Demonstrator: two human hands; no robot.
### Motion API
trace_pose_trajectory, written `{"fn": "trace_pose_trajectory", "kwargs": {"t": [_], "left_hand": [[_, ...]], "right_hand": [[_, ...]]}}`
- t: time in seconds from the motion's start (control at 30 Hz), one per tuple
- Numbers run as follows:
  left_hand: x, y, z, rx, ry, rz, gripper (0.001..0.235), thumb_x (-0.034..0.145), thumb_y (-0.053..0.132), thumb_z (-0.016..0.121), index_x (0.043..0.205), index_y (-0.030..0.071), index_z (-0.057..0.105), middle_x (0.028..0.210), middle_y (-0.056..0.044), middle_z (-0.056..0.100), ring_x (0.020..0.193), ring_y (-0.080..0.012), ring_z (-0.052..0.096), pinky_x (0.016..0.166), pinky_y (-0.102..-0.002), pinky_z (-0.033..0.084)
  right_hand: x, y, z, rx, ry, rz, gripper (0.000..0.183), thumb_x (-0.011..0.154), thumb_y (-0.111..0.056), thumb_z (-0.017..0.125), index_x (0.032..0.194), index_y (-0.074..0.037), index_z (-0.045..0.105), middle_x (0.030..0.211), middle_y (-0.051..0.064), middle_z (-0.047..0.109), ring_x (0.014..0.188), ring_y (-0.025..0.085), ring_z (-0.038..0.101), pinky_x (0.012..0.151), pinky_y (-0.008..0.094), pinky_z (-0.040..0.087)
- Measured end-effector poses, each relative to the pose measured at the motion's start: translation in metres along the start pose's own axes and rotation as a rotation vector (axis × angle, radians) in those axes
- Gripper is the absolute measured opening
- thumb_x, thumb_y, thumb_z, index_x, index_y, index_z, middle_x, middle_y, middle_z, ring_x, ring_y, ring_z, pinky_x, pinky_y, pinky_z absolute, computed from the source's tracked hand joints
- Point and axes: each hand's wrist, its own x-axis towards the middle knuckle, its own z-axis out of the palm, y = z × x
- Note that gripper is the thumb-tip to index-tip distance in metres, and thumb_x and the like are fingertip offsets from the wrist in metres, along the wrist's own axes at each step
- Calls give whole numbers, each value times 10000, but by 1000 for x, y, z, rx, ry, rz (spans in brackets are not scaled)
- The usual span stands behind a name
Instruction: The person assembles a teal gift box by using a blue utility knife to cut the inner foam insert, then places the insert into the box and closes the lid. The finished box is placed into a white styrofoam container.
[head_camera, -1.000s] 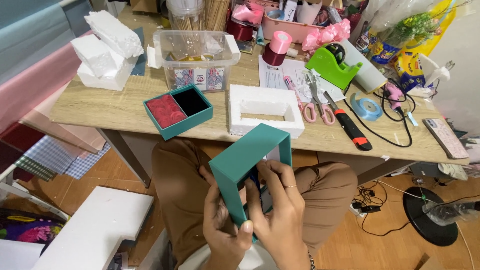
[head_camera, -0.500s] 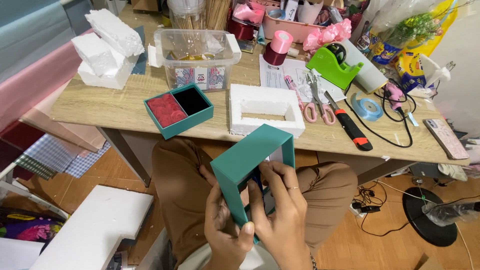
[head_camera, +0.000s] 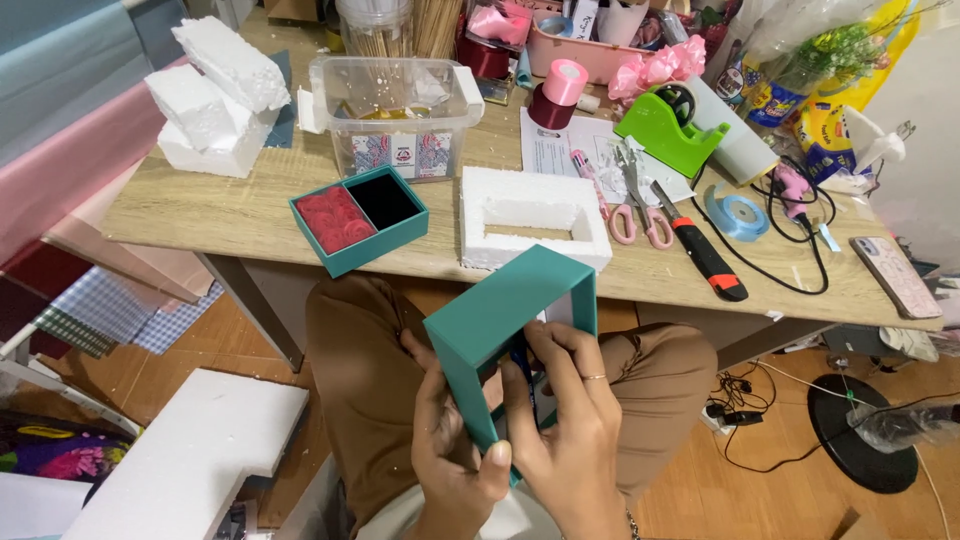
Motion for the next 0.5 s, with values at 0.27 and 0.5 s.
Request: {"fn": "trace_pose_trajectory", "kwargs": {"t": [0.27, 0.5], "left_hand": [[1, 10, 2, 170, 38, -22, 851, 948, 410, 714, 1477, -109, 296, 1475, -296, 450, 1389, -367, 477, 1152, -507, 484], [4, 7, 3, 167, 44, 88, 798, 933, 342, 696, 1464, -126, 327, 1467, -290, 462, 1385, -367, 481, 1174, -502, 451]], "right_hand": [[4, -4, 1, -26, 30, 10, 185, 902, -93, 650, 1072, -19, 649, 1083, 89, 614, 832, 182, 634, 665, 280, 525], [6, -6, 1, -9, 54, -64, 185, 895, -72, 641, 1066, 0, 638, 1083, 121, 598, 809, 195, 647, 669, 288, 541]]}}
